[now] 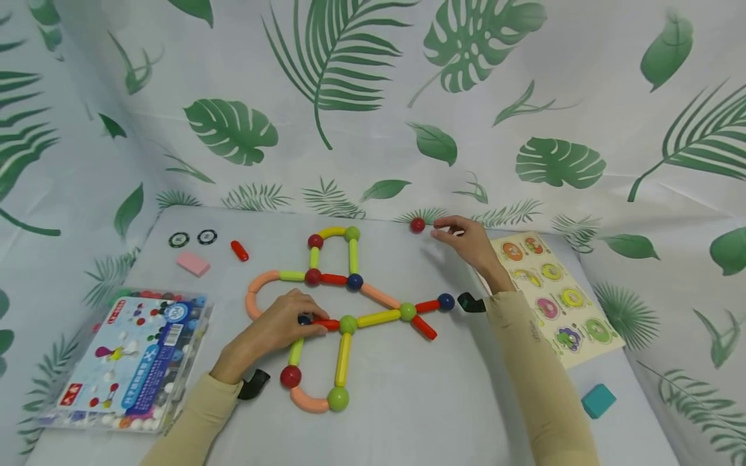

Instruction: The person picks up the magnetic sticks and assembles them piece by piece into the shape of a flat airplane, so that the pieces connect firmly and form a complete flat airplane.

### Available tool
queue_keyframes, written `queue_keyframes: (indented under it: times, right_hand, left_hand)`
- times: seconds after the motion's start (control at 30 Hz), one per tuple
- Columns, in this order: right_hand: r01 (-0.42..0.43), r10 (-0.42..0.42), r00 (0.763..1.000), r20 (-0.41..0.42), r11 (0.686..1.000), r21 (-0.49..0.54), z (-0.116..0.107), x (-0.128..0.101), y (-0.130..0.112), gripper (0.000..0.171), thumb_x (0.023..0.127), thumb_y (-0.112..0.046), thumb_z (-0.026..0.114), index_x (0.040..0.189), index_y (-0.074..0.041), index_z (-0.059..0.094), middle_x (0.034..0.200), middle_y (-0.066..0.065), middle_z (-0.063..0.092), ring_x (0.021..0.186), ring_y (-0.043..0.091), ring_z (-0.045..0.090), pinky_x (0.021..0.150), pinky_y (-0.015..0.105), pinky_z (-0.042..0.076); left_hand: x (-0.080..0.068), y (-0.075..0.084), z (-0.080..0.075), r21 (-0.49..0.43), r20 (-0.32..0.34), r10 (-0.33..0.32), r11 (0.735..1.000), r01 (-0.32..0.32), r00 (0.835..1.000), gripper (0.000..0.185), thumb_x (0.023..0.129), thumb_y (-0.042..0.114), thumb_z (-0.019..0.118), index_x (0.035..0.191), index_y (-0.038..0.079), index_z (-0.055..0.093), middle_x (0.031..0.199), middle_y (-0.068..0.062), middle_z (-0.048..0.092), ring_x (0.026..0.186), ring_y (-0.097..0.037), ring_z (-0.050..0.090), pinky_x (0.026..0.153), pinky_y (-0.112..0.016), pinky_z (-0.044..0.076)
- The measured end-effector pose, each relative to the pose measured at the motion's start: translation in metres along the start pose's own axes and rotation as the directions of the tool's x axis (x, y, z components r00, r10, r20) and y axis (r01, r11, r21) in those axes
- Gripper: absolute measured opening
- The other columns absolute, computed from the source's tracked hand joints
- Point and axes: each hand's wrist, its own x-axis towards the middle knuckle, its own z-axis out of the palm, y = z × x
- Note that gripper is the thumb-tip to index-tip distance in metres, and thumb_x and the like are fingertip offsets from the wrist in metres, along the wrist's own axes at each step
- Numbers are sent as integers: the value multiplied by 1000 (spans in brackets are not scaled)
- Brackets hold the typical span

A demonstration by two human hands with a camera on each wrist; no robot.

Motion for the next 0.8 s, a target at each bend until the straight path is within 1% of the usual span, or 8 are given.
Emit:
queue_keyframes:
  times: [0.17,0.33,0.4,0.47,0.67,0.73,0.8]
  right_hand:
    - [-66,67,998,19,997,-25,12,33,1,39,94,-37,72,125,-12,70,124,8,66,108,24,52,86,35,42]
    - [-105,108,994,33,992,-66,24,51,7,40,94,-36,73,126,-11,68,118,10,63,101,26,51,80,34,42]
    - [-127,131,991,41,988,-84,26,55,8,42,93,-37,73,127,-12,68,115,10,61,98,26,50,78,34,43]
    - [-137,142,988,58,986,-95,29,58,8,44,93,-37,74,128,-11,67,116,11,60,98,27,50,79,35,43]
    - [-152,164,981,100,981,-118,31,57,7,51,90,-34,78,133,-10,63,126,13,55,110,30,48,91,40,43]
    - [-151,163,982,99,981,-124,30,55,7,52,90,-34,78,133,-10,63,124,13,56,109,30,48,90,40,44]
    - [-133,146,985,91,982,-133,28,53,7,50,90,-36,78,131,-11,64,119,13,57,106,30,48,85,39,43]
  left_hand:
    - [-1,-2,0,5,2,0,1000,0,1000,24,86,29,82,108,22,79,96,13,72,96,-11,56,83,-28,49]
    - [0,-2,-2,1,3,-10,1000,10,1000,24,86,28,82,108,21,79,98,11,73,97,-11,55,83,-27,50]
    - [0,-1,-2,-4,8,-16,1000,16,1000,24,86,28,82,109,20,79,99,11,73,98,-11,55,84,-28,50]
    - [-1,-2,-2,-5,9,-17,1000,17,1000,25,86,28,82,109,20,79,100,10,73,99,-11,56,85,-29,50]
    - [0,-2,-1,-1,4,-14,1000,14,1000,25,85,29,83,109,20,79,99,10,73,99,-11,56,85,-29,50]
    - [0,-2,-1,0,6,-14,1000,14,1000,24,86,29,82,108,21,79,99,11,73,99,-11,55,84,-28,49]
    - [-1,-2,-1,1,5,-13,1000,13,1000,24,86,29,82,109,21,79,99,12,73,99,-10,55,84,-28,50]
